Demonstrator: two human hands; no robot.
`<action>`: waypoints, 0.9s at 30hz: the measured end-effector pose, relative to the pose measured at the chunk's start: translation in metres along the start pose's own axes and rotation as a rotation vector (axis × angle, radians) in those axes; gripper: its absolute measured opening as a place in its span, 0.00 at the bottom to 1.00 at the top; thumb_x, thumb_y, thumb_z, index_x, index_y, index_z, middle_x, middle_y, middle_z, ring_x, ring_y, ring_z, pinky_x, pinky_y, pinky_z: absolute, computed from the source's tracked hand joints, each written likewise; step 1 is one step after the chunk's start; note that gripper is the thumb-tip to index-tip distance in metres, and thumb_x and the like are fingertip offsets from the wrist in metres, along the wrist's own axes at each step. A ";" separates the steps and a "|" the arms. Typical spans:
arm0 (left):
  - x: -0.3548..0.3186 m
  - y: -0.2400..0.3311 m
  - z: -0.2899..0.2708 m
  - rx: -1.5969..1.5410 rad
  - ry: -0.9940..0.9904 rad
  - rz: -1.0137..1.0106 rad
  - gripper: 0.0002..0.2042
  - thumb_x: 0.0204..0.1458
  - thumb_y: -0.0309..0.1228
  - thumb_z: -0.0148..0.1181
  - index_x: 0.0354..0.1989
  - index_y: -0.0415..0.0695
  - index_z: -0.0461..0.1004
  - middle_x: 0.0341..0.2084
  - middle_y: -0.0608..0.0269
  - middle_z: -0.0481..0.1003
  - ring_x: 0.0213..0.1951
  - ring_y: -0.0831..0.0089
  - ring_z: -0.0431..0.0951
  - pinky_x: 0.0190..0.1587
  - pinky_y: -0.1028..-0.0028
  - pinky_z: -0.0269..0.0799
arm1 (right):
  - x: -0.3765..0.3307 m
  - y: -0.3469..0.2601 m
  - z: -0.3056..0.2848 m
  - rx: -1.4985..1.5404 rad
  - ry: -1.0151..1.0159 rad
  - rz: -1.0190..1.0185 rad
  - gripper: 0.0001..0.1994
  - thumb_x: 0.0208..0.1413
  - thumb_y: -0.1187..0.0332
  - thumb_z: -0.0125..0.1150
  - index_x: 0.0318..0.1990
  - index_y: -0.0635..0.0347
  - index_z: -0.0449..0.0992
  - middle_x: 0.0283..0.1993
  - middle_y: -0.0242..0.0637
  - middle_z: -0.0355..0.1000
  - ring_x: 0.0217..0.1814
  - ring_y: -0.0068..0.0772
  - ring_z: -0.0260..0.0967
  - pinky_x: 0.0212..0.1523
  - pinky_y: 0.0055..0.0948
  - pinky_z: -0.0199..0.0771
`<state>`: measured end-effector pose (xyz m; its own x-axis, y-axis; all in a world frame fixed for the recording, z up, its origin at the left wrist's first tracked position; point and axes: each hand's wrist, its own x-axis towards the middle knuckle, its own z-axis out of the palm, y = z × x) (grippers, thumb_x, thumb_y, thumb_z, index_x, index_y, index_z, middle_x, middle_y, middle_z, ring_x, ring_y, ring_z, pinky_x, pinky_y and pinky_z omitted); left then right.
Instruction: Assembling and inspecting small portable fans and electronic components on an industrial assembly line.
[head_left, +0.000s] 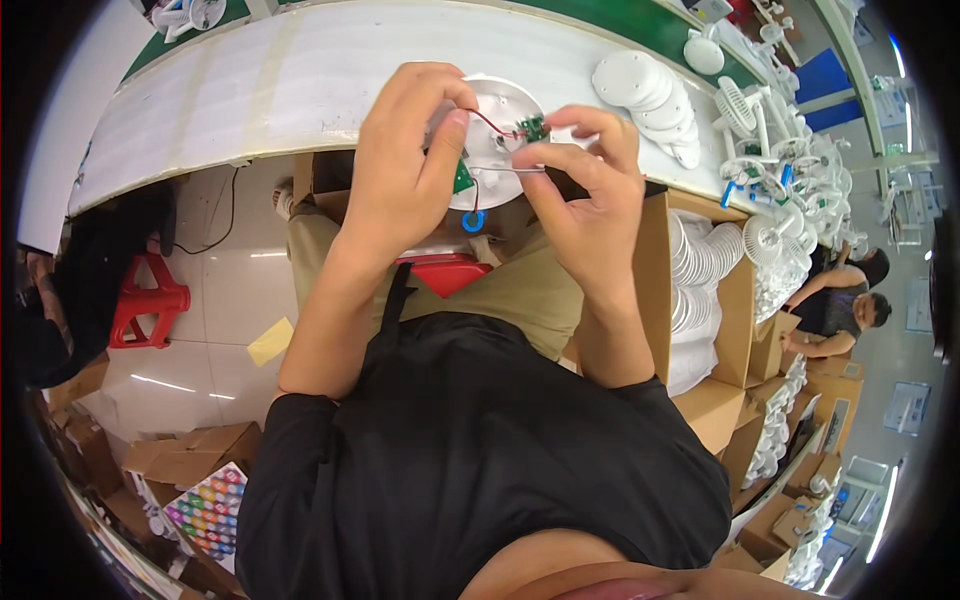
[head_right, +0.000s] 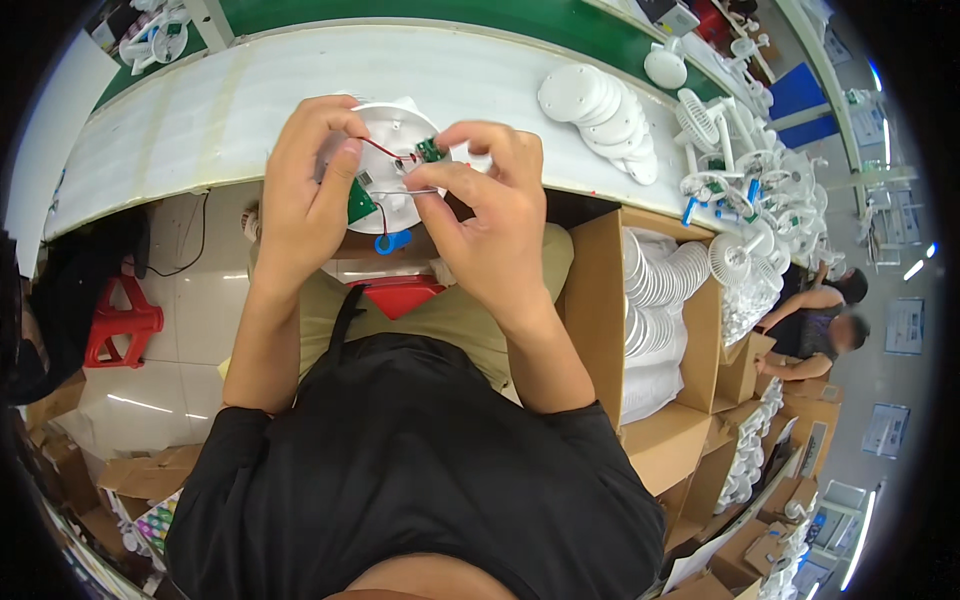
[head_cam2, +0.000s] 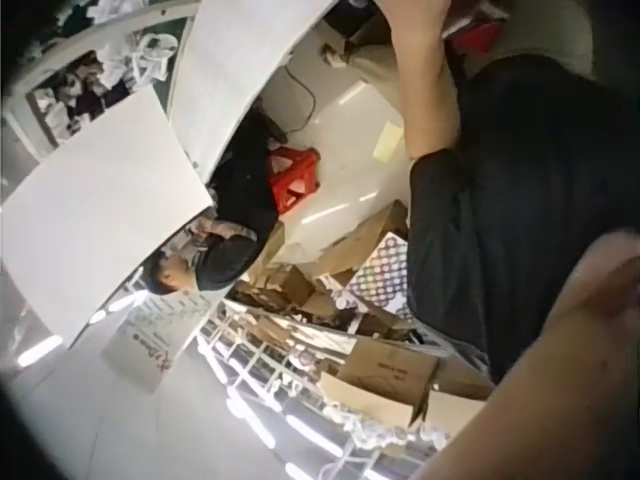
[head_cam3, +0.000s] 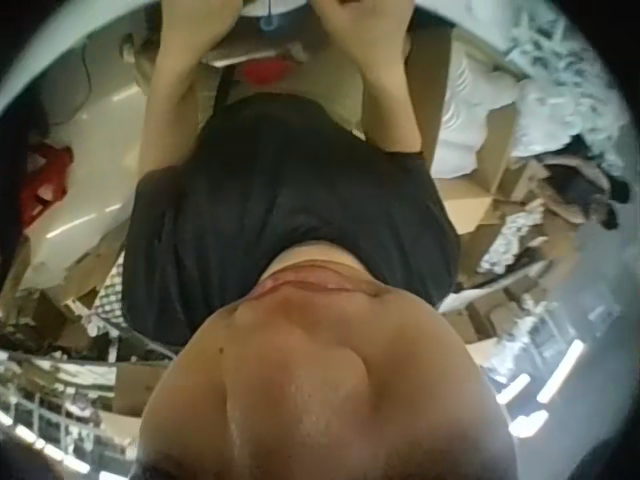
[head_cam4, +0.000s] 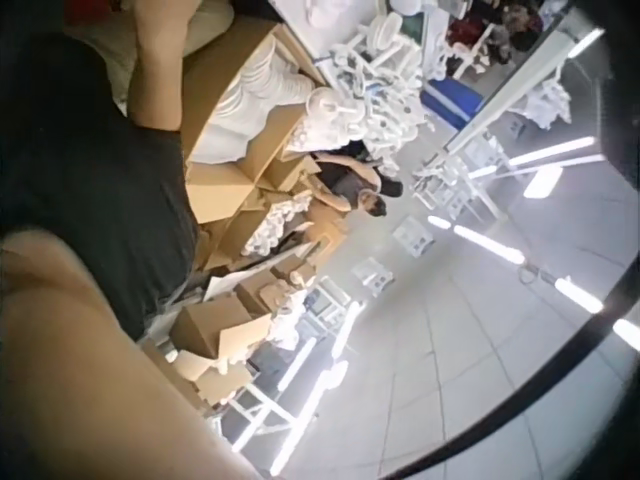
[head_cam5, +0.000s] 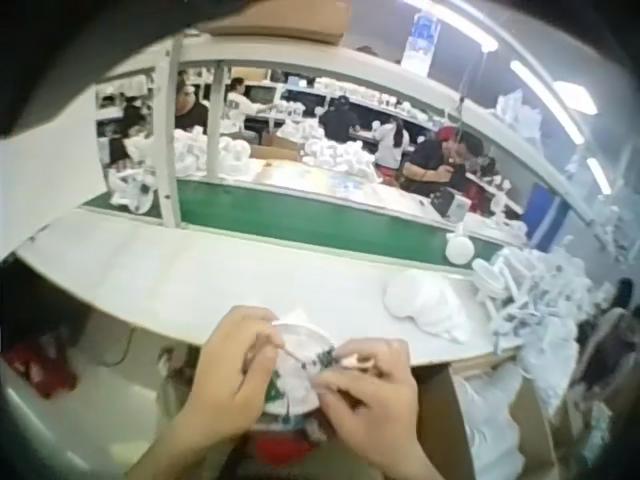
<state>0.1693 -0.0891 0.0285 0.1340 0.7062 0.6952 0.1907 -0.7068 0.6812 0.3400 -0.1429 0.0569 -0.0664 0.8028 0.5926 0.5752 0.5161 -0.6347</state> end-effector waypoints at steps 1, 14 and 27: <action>-0.002 -0.002 0.002 -0.075 -0.019 -0.013 0.08 0.49 0.21 0.53 0.39 0.39 0.70 0.45 0.54 0.71 0.44 0.61 0.70 0.46 0.70 0.66 | 0.004 -0.007 -0.005 -0.006 -0.032 0.029 0.07 0.41 0.81 0.63 0.30 0.62 0.78 0.37 0.37 0.72 0.33 0.28 0.68 0.33 0.19 0.71; -0.012 0.027 0.007 -0.183 -0.055 -0.122 0.08 0.48 0.20 0.51 0.37 0.41 0.66 0.43 0.55 0.69 0.44 0.60 0.68 0.48 0.69 0.64 | 0.020 -0.026 0.014 0.223 -0.016 0.235 0.07 0.40 0.83 0.63 0.29 0.64 0.78 0.28 0.35 0.74 0.25 0.26 0.68 0.27 0.21 0.69; -0.018 0.030 0.014 -0.260 0.104 -0.385 0.05 0.52 0.21 0.49 0.37 0.40 0.66 0.38 0.56 0.68 0.37 0.69 0.66 0.44 0.73 0.64 | 0.028 0.004 0.019 -0.175 0.092 -0.431 0.09 0.40 0.83 0.65 0.30 0.59 0.80 0.31 0.28 0.79 0.34 0.27 0.66 0.39 0.22 0.69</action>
<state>0.1861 -0.1223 0.0333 0.0005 0.9201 0.3916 -0.0446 -0.3912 0.9192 0.3246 -0.1126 0.0616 -0.2615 0.4928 0.8299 0.6402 0.7320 -0.2330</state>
